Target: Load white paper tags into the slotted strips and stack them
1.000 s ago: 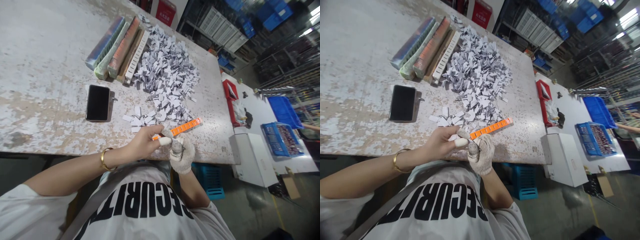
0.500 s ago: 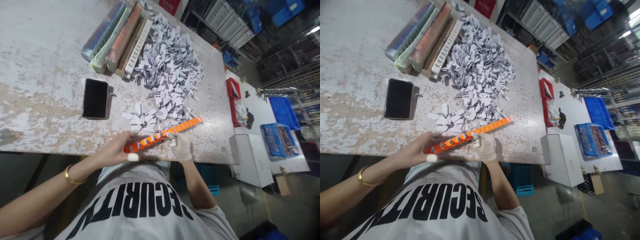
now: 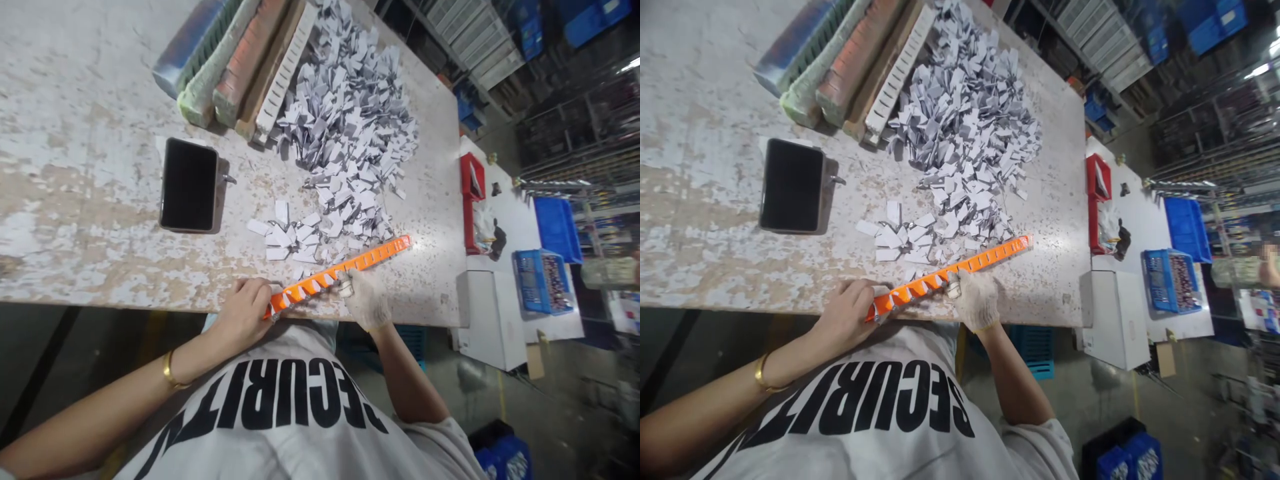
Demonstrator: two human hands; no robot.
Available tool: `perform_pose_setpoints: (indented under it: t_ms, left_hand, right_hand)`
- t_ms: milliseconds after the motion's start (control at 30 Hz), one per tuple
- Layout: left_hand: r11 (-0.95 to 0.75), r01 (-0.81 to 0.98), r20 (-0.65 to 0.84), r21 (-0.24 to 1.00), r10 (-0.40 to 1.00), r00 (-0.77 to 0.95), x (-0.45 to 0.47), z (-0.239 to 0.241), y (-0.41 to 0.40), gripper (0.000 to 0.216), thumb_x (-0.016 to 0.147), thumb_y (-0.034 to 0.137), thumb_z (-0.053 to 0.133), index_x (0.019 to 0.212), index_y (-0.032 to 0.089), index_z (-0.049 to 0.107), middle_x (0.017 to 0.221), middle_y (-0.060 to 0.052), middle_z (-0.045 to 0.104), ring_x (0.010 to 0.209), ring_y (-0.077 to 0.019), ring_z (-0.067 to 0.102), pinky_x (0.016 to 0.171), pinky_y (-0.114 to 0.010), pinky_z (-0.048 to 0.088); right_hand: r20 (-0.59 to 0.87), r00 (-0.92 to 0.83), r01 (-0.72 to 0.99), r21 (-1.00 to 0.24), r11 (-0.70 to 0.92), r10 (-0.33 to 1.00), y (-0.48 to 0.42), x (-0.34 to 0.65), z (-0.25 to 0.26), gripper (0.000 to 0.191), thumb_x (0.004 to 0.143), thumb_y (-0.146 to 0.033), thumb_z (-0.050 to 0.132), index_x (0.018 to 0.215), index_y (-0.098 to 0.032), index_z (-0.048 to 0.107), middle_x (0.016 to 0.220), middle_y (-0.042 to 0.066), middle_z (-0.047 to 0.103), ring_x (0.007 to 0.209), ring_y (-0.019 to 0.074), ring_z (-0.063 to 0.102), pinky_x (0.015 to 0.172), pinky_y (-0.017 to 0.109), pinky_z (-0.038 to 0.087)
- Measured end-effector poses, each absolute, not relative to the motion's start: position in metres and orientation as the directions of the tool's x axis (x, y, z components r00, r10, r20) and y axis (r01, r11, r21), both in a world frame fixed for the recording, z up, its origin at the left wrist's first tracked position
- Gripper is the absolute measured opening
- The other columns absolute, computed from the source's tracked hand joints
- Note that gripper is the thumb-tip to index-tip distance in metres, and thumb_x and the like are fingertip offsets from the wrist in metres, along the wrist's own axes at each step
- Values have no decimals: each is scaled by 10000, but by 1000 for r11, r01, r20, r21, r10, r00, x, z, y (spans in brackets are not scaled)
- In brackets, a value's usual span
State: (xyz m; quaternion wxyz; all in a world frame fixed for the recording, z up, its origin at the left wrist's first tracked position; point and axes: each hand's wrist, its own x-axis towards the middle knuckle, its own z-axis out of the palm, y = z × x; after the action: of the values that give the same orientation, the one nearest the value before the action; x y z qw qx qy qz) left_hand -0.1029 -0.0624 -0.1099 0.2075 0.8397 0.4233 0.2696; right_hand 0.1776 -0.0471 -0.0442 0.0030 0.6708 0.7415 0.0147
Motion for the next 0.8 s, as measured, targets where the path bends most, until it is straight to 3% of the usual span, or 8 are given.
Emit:
perform_pose_setpoints:
  t_ms: [200, 367, 600, 800]
  left_hand:
    - [-546, 611, 232, 573, 823, 518, -103, -113, -60, 99, 837, 160, 579, 874, 218, 508, 919, -107, 673, 863, -280, 610, 794, -409, 406]
    - [-604, 625, 276, 495, 791, 546, -103, -116, -60, 74, 833, 143, 544, 858, 207, 515, 882, -107, 673, 833, -279, 611, 785, -404, 416]
    - [-627, 637, 379, 448, 779, 500, -126, -116, -69, 156, 854, 165, 572, 1007, 190, 554, 938, -111, 691, 877, -284, 639, 844, -423, 413]
    - [-634, 670, 426, 387, 767, 480, -107, -115, -73, 112, 883, 165, 547, 995, 174, 555, 934, -130, 690, 869, -296, 633, 853, -434, 416]
  right_hand:
    - [0, -151, 985, 89, 150, 989, -39, 176, -54, 294, 967, -301, 511, 712, -214, 628, 660, 58, 649, 648, 212, 535, 678, 333, 304]
    - [42, -174, 982, 77, 171, 984, -40, 179, -59, 284, 962, -286, 509, 714, -212, 627, 659, 53, 648, 647, 209, 530, 687, 332, 315]
    - [256, -230, 969, -29, 245, 939, -47, 164, -75, 418, 1005, -402, 485, 630, -235, 562, 605, 39, 605, 633, 203, 522, 668, 331, 345]
    - [325, -179, 961, -142, 235, 929, -43, 179, -81, 417, 998, -447, 493, 648, -236, 574, 632, 50, 614, 653, 214, 524, 665, 339, 371]
